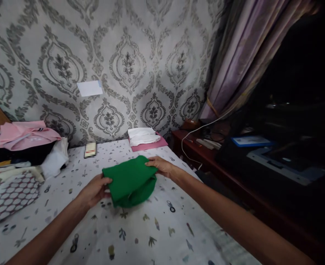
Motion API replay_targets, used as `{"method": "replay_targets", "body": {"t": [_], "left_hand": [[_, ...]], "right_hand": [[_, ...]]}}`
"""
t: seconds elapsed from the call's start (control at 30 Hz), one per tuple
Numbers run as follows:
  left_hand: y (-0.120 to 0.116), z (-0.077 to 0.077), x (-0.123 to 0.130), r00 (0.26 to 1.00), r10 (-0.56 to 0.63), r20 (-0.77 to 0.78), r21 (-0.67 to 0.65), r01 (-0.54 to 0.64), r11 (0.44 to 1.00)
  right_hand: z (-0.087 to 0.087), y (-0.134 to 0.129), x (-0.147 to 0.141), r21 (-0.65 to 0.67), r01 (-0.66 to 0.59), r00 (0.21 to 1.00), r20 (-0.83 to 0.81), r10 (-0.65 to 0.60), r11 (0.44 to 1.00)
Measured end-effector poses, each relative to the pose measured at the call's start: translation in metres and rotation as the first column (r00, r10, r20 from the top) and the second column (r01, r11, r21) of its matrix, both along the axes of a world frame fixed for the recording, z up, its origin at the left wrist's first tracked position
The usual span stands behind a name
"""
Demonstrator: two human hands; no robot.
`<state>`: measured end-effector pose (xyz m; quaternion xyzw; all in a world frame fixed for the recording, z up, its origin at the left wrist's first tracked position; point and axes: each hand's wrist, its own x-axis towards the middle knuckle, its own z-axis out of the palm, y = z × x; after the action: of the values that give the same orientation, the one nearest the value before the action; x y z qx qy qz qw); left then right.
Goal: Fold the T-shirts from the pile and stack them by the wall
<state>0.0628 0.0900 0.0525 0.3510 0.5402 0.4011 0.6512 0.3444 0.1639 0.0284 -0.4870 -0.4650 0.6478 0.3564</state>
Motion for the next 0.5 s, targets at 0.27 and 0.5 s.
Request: {"method": "replay_targets", "body": {"t": [0.27,0.5], "left_hand": [[0.172,0.022,0.078,0.983,0.168,-0.075,0.266,-0.142,0.953],[0.306,0.010,0.124,0.886,0.373,-0.276,0.454,-0.222,0.863]], "right_hand": [[0.018,0.115,0.053,0.267,0.420,0.889,0.073,-0.452,0.868],[0.013,0.240,0.071,0.476,0.552,0.716,0.149,-0.682,0.684]]}}
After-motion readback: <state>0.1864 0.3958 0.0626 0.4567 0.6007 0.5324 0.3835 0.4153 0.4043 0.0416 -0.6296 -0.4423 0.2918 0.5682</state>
